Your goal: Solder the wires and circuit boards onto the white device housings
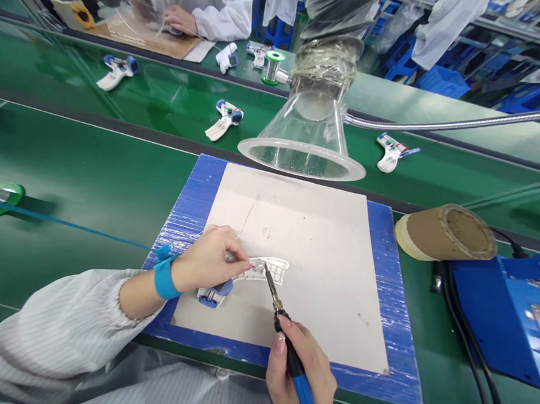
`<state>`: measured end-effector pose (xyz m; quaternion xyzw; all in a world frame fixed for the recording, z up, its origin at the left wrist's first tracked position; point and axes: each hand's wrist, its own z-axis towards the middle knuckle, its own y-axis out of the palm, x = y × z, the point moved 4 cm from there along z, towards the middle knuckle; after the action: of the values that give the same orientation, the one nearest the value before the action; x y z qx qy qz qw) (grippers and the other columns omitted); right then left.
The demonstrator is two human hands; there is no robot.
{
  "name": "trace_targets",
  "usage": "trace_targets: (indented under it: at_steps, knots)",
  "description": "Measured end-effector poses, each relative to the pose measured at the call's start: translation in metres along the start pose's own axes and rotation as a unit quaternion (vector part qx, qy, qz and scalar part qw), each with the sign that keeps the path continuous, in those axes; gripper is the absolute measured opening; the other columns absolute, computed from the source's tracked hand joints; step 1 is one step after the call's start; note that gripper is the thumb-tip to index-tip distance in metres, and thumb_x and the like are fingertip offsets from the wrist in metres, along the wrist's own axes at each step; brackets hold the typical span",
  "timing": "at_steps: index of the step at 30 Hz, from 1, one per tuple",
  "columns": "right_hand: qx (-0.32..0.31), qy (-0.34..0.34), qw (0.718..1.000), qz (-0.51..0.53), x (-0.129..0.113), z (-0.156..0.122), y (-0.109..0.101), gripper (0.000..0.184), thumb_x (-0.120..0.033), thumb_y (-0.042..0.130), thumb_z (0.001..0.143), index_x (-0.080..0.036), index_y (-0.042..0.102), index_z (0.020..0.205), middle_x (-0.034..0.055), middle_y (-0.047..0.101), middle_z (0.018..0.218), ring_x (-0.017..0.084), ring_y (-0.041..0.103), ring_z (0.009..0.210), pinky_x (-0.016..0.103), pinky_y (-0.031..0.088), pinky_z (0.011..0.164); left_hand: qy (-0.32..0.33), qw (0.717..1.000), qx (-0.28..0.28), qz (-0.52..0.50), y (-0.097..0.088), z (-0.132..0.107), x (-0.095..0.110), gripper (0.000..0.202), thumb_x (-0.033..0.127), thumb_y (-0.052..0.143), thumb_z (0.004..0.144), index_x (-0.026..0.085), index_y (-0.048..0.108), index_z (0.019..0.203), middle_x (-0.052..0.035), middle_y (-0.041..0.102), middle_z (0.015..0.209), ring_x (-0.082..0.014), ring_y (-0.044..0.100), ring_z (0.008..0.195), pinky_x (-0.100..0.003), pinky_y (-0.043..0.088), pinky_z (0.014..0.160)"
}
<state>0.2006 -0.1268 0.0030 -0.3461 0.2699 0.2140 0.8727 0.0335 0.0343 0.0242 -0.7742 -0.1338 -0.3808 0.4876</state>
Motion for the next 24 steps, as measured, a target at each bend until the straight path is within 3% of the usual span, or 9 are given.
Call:
trace_targets:
  at_steps: [8,15,24]
  knots:
    - [-0.018,0.011,1.0,0.008,0.004,-0.003,0.0,0.015,-0.022,0.068,0.088,-0.02,0.073,0.102,0.0046,0.074,0.084,0.016,0.071,0.069,0.026,0.058,0.06,0.008,1.0,0.026,-0.014,0.001,-0.003,-0.001,0.013,0.023,0.074,0.079,0.022,0.081,0.068,-0.0021,0.075,0.067,-0.0201,0.067,0.08,-0.034,0.044,0.088]
    - [-0.07,-0.049,0.996,0.009,0.002,0.003,0.003,0.027,-0.016,0.068,0.087,-0.023,0.069,0.114,0.0022,0.074,0.089,0.014,0.072,0.073,0.023,0.059,0.067,0.004,0.998,0.056,-0.025,0.003,-0.003,-0.003,0.013,0.026,0.075,0.08,0.023,0.082,0.069,-0.002,0.072,0.062,-0.0193,0.067,0.08,-0.031,0.044,0.084]
    - [-0.096,-0.074,0.992,-0.021,-0.012,0.012,0.005,0.022,-0.015,0.065,0.09,-0.019,0.066,0.111,0.0035,0.073,0.093,0.013,0.071,0.077,0.023,0.057,0.073,0.009,0.998,0.063,-0.027,0.003,-0.002,-0.003,0.012,0.026,0.076,0.079,0.025,0.081,0.068,-0.0003,0.072,0.061,-0.0182,0.066,0.078,-0.032,0.043,0.084]
